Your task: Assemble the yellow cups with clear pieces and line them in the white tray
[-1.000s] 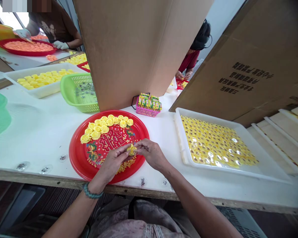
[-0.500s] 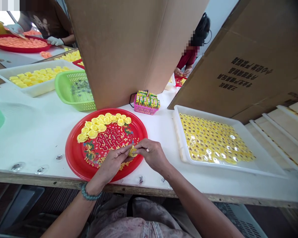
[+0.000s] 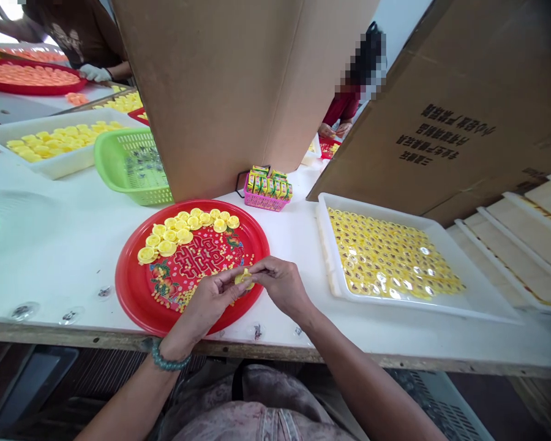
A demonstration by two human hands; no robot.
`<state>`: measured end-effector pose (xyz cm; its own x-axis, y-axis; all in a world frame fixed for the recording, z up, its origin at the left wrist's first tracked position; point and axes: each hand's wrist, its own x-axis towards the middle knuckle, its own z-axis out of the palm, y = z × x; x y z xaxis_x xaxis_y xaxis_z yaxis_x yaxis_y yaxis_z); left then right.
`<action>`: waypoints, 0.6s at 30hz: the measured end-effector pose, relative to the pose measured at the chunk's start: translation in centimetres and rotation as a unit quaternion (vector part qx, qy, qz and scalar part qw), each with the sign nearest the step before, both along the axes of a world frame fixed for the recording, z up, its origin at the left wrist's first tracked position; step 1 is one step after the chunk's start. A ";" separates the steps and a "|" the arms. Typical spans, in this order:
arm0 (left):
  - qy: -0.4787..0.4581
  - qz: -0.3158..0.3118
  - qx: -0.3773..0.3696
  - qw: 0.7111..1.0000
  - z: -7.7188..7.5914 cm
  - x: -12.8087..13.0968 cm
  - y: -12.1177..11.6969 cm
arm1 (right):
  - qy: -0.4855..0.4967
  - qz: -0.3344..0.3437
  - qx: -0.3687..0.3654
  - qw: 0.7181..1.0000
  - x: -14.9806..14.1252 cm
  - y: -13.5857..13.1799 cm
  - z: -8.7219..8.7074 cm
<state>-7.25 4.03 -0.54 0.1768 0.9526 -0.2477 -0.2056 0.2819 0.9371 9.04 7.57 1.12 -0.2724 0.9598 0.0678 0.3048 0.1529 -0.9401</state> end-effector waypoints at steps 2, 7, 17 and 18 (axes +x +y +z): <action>0.060 0.015 0.037 0.997 0.1 -0.1 0.1 | 0.030 -0.012 -0.058 0.998 -0.2 0.2 -0.3; 0.043 0.017 0.064 0.997 0.4 -0.6 0.4 | -0.012 0.027 -0.017 0.999 -0.3 0.4 0.3; 0.101 0.044 0.112 0.988 0.0 -0.7 -0.2 | -0.074 0.050 0.120 0.989 -1.1 -0.8 -0.1; 0.115 0.044 0.117 0.985 0.0 -0.7 -0.1 | -0.065 0.040 0.119 0.990 -1.1 -0.8 -0.3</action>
<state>-7.93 3.88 -0.52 0.0566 0.9975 -0.0431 0.0064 0.0428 0.9991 7.90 6.73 0.84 -0.3676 0.8959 0.2495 0.3994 0.3944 -0.8276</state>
